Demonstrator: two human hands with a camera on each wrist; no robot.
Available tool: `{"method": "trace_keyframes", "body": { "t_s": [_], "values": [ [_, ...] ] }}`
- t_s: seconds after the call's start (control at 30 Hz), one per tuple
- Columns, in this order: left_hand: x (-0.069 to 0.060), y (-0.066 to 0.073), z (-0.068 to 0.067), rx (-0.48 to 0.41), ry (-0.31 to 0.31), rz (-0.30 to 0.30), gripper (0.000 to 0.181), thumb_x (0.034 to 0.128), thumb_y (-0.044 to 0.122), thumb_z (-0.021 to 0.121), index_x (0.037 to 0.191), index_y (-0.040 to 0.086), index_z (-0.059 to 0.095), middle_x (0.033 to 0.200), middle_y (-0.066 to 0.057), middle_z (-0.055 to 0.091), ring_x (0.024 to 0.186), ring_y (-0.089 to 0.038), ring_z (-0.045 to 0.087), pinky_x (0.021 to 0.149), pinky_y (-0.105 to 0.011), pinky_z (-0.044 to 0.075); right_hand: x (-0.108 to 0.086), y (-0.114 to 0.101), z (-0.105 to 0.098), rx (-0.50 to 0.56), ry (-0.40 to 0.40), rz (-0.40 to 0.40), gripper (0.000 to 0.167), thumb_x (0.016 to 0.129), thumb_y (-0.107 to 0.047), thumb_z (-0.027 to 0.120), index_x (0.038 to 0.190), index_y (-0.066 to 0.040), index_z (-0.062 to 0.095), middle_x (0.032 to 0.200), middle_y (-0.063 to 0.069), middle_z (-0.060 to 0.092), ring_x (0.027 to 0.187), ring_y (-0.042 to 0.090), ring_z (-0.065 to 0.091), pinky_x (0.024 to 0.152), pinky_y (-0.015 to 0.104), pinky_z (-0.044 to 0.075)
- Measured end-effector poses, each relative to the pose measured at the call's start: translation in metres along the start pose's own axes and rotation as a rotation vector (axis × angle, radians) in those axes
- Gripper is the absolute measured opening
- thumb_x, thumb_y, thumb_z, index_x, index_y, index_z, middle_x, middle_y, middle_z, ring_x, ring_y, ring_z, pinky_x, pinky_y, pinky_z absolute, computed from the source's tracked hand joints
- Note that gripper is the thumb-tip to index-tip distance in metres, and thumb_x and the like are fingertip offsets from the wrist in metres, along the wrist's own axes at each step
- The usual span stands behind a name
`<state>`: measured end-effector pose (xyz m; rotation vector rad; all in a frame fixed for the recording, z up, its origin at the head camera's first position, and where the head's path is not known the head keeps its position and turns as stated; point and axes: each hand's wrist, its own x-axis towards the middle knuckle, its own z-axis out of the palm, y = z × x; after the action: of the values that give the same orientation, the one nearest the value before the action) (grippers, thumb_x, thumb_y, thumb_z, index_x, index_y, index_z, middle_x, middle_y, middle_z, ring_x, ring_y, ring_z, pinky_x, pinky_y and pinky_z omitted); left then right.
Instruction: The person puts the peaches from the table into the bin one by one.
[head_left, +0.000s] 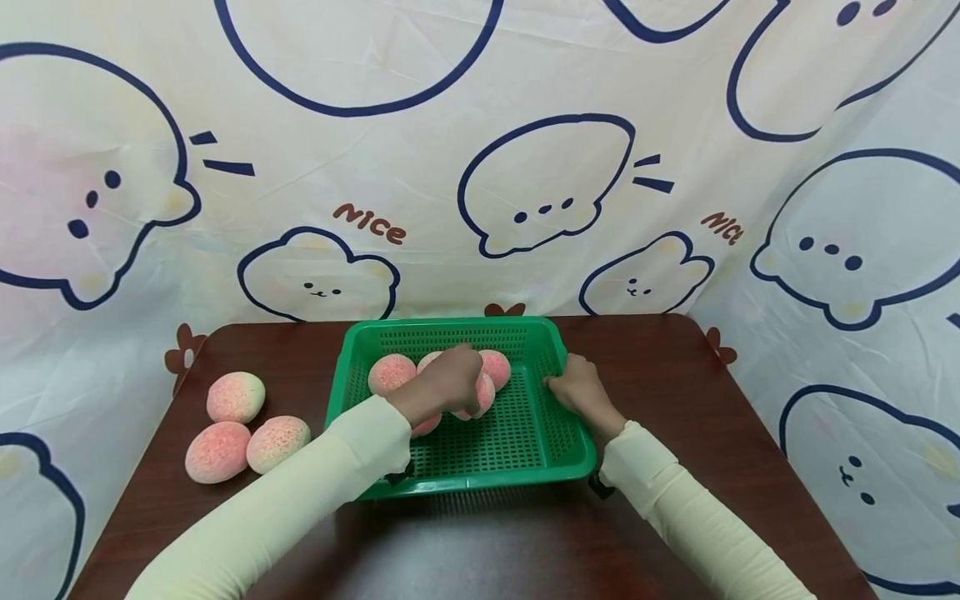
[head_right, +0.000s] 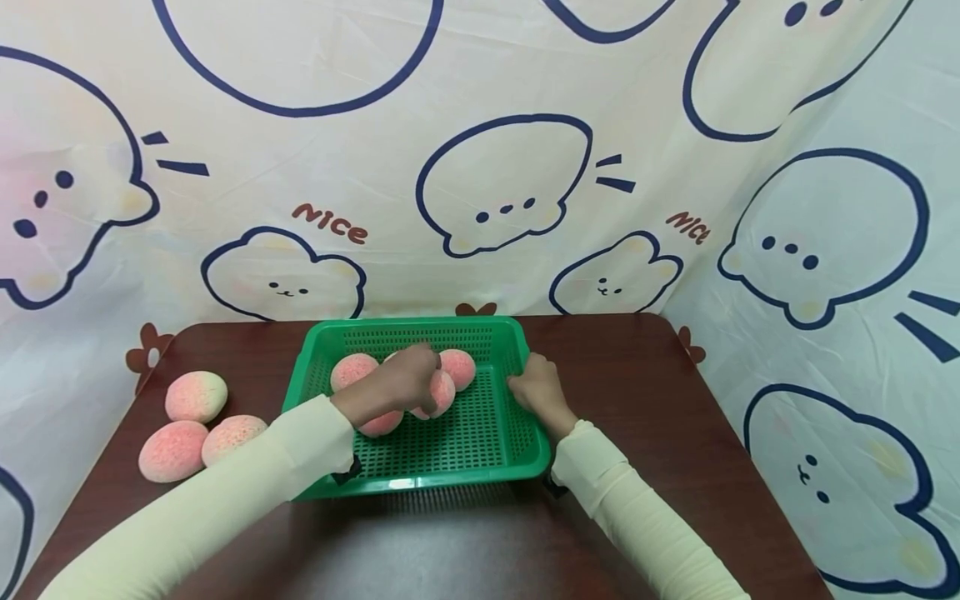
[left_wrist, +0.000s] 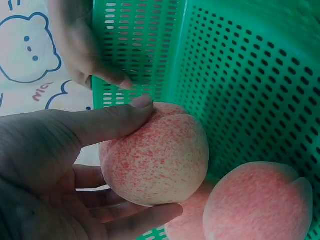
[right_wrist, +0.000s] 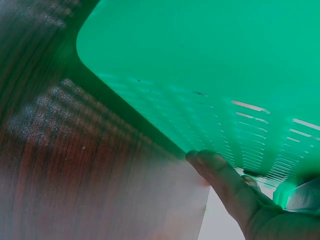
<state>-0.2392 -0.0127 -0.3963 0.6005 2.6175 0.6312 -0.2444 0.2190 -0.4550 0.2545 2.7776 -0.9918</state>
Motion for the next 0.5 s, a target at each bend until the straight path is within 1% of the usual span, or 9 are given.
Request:
{"method": "trace_keyframes", "body": {
  "t_s": [0.03, 0.07, 0.13, 0.2, 0.23, 0.37, 0.43, 0.5],
  "values": [
    [0.000, -0.001, 0.001, -0.010, -0.004, -0.001, 0.040, 0.0767, -0.003, 0.078, 0.058, 0.014, 0.047, 0.095, -0.009, 0.058, 0.065, -0.018, 0.034, 0.055, -0.031, 0.032, 0.000, 0.000, 0.000, 0.000, 0.000, 0.003, 0.042, 0.098, -0.014, 0.064, 0.129, 0.012, 0.053, 0.112, 0.030, 0.066, 0.091, 0.035, 0.072, 0.074, 0.043, 0.061],
    [0.001, -0.001, 0.003, -0.025, -0.007, -0.003, 0.040, 0.0768, -0.003, 0.078, 0.058, 0.014, 0.047, 0.087, -0.007, 0.056, 0.063, -0.018, 0.033, 0.055, -0.031, 0.031, 0.000, -0.001, -0.001, -0.001, -0.001, 0.004, 0.043, 0.098, -0.015, 0.064, 0.130, 0.012, 0.053, 0.112, 0.030, 0.066, 0.092, 0.036, 0.072, 0.074, 0.043, 0.061],
    [0.002, -0.002, 0.006, -0.054, -0.019, -0.011, 0.039, 0.0773, -0.004, 0.078, 0.060, 0.014, 0.048, 0.072, -0.003, 0.045, 0.060, -0.017, 0.032, 0.054, -0.030, 0.031, -0.001, -0.001, -0.001, -0.005, -0.002, 0.006, 0.046, 0.098, -0.015, 0.064, 0.132, 0.013, 0.051, 0.114, 0.031, 0.065, 0.094, 0.037, 0.072, 0.076, 0.045, 0.061],
    [0.002, -0.003, 0.009, -0.093, -0.027, -0.021, 0.037, 0.0771, -0.006, 0.077, 0.061, 0.014, 0.049, 0.063, -0.001, 0.035, 0.056, -0.017, 0.031, 0.052, -0.030, 0.030, -0.001, -0.002, -0.002, -0.010, -0.006, 0.009, 0.048, 0.098, -0.015, 0.064, 0.133, 0.014, 0.050, 0.116, 0.032, 0.065, 0.097, 0.038, 0.072, 0.078, 0.046, 0.061],
    [0.003, -0.003, 0.010, -0.105, -0.024, -0.024, 0.037, 0.0765, -0.006, 0.077, 0.062, 0.014, 0.049, 0.061, 0.000, 0.032, 0.056, -0.017, 0.030, 0.052, -0.030, 0.029, -0.001, -0.002, -0.002, -0.013, -0.007, 0.009, 0.048, 0.098, -0.015, 0.064, 0.134, 0.014, 0.050, 0.117, 0.032, 0.065, 0.098, 0.038, 0.072, 0.079, 0.046, 0.061],
    [0.004, -0.003, 0.014, -0.135, 0.002, -0.047, 0.029, 0.0736, -0.007, 0.077, 0.066, 0.011, 0.057, 0.062, -0.001, 0.039, 0.056, -0.018, 0.037, 0.049, -0.028, 0.034, -0.001, -0.002, -0.002, 0.001, -0.012, 0.012, 0.044, 0.098, -0.015, 0.064, 0.131, 0.012, 0.052, 0.113, 0.030, 0.066, 0.094, 0.035, 0.072, 0.075, 0.043, 0.061],
    [0.006, -0.003, 0.015, -0.121, 0.016, -0.049, 0.026, 0.0724, -0.007, 0.078, 0.068, 0.011, 0.059, 0.062, -0.002, 0.043, 0.057, -0.018, 0.039, 0.049, -0.028, 0.036, -0.002, -0.002, -0.002, 0.012, -0.010, 0.012, 0.041, 0.098, -0.015, 0.064, 0.129, 0.011, 0.053, 0.110, 0.029, 0.066, 0.089, 0.033, 0.072, 0.072, 0.040, 0.060],
    [0.008, -0.003, 0.016, -0.084, 0.025, -0.037, 0.025, 0.0712, -0.008, 0.078, 0.069, 0.010, 0.061, 0.061, -0.003, 0.047, 0.057, -0.018, 0.040, 0.049, -0.028, 0.036, -0.002, -0.002, -0.002, 0.020, -0.010, 0.012, 0.039, 0.098, -0.014, 0.063, 0.126, 0.010, 0.054, 0.107, 0.028, 0.067, 0.085, 0.031, 0.072, 0.069, 0.038, 0.060]
  ]
}}
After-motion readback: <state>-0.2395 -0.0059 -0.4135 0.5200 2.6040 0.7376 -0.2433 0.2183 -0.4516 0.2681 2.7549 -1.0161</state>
